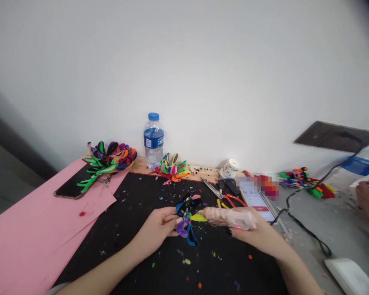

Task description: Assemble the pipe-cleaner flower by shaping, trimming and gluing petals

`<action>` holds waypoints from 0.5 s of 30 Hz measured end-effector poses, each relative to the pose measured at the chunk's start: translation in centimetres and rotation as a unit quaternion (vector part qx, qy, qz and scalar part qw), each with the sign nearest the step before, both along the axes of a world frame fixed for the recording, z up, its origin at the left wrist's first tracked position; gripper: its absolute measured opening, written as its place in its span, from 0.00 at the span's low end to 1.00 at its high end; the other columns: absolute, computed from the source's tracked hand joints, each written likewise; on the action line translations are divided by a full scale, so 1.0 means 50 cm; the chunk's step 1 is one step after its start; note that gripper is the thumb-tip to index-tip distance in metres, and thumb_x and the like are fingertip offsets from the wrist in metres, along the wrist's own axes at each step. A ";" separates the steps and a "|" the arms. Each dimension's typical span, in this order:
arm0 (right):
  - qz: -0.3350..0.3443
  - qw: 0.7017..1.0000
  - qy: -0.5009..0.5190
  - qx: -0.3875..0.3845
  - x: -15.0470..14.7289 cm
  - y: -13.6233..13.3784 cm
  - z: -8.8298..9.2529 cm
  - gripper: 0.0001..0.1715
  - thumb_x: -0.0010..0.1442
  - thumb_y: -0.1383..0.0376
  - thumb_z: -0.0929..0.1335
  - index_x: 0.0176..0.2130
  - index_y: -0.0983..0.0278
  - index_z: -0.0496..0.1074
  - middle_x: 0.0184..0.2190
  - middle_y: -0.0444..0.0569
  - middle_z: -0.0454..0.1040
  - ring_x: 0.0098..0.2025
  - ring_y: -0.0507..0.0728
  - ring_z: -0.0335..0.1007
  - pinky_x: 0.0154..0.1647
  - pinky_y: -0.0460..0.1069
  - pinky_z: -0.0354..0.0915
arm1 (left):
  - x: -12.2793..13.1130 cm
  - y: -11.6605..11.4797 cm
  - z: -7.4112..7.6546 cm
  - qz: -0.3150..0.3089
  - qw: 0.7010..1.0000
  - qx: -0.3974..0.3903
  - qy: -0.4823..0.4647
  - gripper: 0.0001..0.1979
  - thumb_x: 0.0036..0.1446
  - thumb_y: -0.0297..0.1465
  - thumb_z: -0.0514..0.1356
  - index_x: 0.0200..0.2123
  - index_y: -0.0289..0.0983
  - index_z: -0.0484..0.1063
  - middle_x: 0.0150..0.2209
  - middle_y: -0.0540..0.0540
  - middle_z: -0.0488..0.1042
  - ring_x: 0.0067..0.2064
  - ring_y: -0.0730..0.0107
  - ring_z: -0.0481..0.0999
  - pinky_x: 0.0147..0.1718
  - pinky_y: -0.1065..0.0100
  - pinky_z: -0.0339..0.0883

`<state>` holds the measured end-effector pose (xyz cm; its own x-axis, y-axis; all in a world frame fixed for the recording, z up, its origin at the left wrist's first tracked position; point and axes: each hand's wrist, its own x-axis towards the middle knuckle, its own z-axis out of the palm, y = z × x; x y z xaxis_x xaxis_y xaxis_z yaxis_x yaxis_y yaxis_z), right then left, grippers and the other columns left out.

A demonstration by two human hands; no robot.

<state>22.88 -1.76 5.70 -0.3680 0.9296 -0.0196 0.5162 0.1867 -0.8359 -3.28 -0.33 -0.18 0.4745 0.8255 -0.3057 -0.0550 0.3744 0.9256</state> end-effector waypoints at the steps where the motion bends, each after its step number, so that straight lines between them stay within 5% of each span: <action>1: 0.009 1.000 -0.007 -0.009 -0.011 0.000 -0.013 0.12 0.48 0.64 0.68 0.33 0.67 0.74 0.25 0.46 0.74 0.27 0.54 0.67 0.26 0.46 0.65 | 0.001 0.000 -0.002 0.000 1.000 0.004 -0.003 0.17 0.49 0.36 0.59 0.41 0.35 0.71 0.34 0.46 0.77 0.35 0.65 0.75 0.37 0.65 0.67; 6: 0.003 1.000 -0.022 -0.014 -0.031 -0.008 -0.059 0.08 0.49 0.65 0.67 0.30 0.68 0.72 0.20 0.43 0.68 0.22 0.49 0.59 0.21 0.42 0.58 | 0.001 -0.001 -0.004 -0.001 1.000 0.011 0.002 0.19 0.49 0.36 0.59 0.45 0.36 0.70 0.35 0.46 0.77 0.35 0.64 0.75 0.37 0.64 0.67; 15: 0.002 1.000 -0.022 -0.012 -0.036 -0.013 -0.074 0.05 0.49 0.67 0.67 0.28 0.68 0.69 0.21 0.42 0.65 0.21 0.48 0.56 0.21 0.42 0.55 | 0.001 -0.002 -0.005 -0.011 1.000 0.020 0.003 0.18 0.51 0.35 0.57 0.46 0.36 0.69 0.36 0.47 0.77 0.37 0.63 0.75 0.37 0.64 0.67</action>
